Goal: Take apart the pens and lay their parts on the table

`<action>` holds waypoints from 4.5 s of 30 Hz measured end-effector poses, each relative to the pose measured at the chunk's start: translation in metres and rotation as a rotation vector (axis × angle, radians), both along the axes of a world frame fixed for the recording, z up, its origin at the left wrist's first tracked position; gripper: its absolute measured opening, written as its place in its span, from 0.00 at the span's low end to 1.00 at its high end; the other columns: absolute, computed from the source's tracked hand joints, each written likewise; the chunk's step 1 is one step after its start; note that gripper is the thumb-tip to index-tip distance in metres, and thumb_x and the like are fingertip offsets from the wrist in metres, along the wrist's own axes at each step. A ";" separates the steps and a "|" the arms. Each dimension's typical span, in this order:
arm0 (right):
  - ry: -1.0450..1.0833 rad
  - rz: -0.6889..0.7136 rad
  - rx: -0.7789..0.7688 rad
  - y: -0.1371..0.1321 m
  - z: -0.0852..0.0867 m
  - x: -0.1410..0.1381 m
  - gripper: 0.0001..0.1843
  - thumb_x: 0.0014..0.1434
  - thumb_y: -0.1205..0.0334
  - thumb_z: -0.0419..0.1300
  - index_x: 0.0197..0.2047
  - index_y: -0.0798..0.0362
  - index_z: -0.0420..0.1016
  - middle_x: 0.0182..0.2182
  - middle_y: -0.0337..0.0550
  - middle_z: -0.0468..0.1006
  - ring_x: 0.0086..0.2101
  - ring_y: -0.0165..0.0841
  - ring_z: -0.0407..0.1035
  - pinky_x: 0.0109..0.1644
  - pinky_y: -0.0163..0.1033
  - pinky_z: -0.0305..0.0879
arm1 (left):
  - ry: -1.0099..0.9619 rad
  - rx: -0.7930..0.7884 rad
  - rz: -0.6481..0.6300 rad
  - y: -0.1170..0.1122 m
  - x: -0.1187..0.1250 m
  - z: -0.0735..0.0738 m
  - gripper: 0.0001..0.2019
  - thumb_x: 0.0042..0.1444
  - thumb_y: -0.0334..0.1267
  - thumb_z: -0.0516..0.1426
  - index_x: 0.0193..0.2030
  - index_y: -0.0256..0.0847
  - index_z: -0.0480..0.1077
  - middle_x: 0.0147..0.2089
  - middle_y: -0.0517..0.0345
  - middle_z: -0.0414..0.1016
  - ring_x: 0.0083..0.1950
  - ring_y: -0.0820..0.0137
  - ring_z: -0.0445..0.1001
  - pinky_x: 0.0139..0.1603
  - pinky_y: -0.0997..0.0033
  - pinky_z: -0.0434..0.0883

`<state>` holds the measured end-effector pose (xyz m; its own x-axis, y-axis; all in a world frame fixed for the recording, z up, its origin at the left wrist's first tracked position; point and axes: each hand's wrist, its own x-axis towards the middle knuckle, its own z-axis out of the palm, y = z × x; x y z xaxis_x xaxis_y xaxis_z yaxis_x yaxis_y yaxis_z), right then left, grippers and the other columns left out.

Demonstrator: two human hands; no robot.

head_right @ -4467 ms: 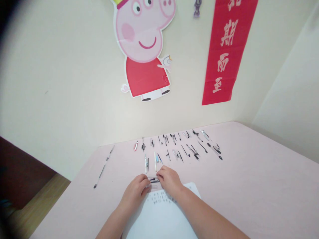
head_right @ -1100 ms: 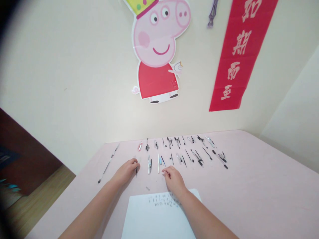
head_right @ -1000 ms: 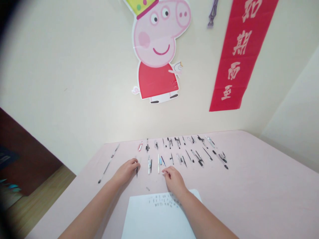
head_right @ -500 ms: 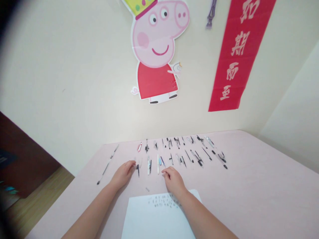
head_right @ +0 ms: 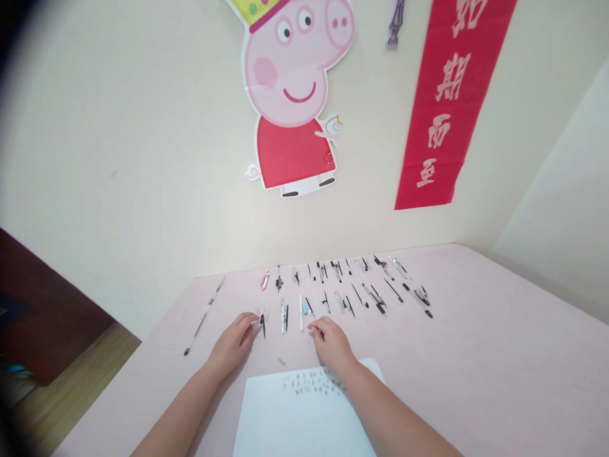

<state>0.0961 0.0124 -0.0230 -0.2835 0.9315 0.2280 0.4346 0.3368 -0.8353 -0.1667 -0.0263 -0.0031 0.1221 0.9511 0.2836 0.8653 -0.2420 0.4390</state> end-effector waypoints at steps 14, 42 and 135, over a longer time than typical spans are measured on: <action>-0.011 0.009 0.007 0.002 -0.003 0.000 0.10 0.55 0.65 0.52 0.33 0.53 0.76 0.33 0.44 0.75 0.36 0.34 0.68 0.43 0.38 0.62 | 0.036 -0.114 0.354 0.024 0.022 -0.015 0.26 0.46 0.32 0.56 0.55 0.34 0.59 0.52 0.44 0.65 0.54 0.61 0.65 0.56 0.64 0.59; -0.031 0.018 0.017 0.003 -0.003 -0.001 0.11 0.55 0.66 0.52 0.33 0.52 0.76 0.33 0.43 0.75 0.37 0.34 0.68 0.43 0.38 0.62 | 0.342 0.103 0.426 0.046 0.048 0.001 0.10 0.51 0.37 0.52 0.34 0.36 0.73 0.51 0.43 0.66 0.56 0.54 0.56 0.54 0.54 0.58; -0.079 0.015 0.014 0.002 0.001 0.000 0.12 0.57 0.66 0.51 0.34 0.54 0.76 0.34 0.44 0.75 0.37 0.34 0.68 0.43 0.37 0.61 | 0.006 -0.185 0.353 0.032 0.026 -0.010 0.26 0.51 0.41 0.54 0.56 0.34 0.59 0.58 0.43 0.63 0.58 0.61 0.62 0.57 0.66 0.57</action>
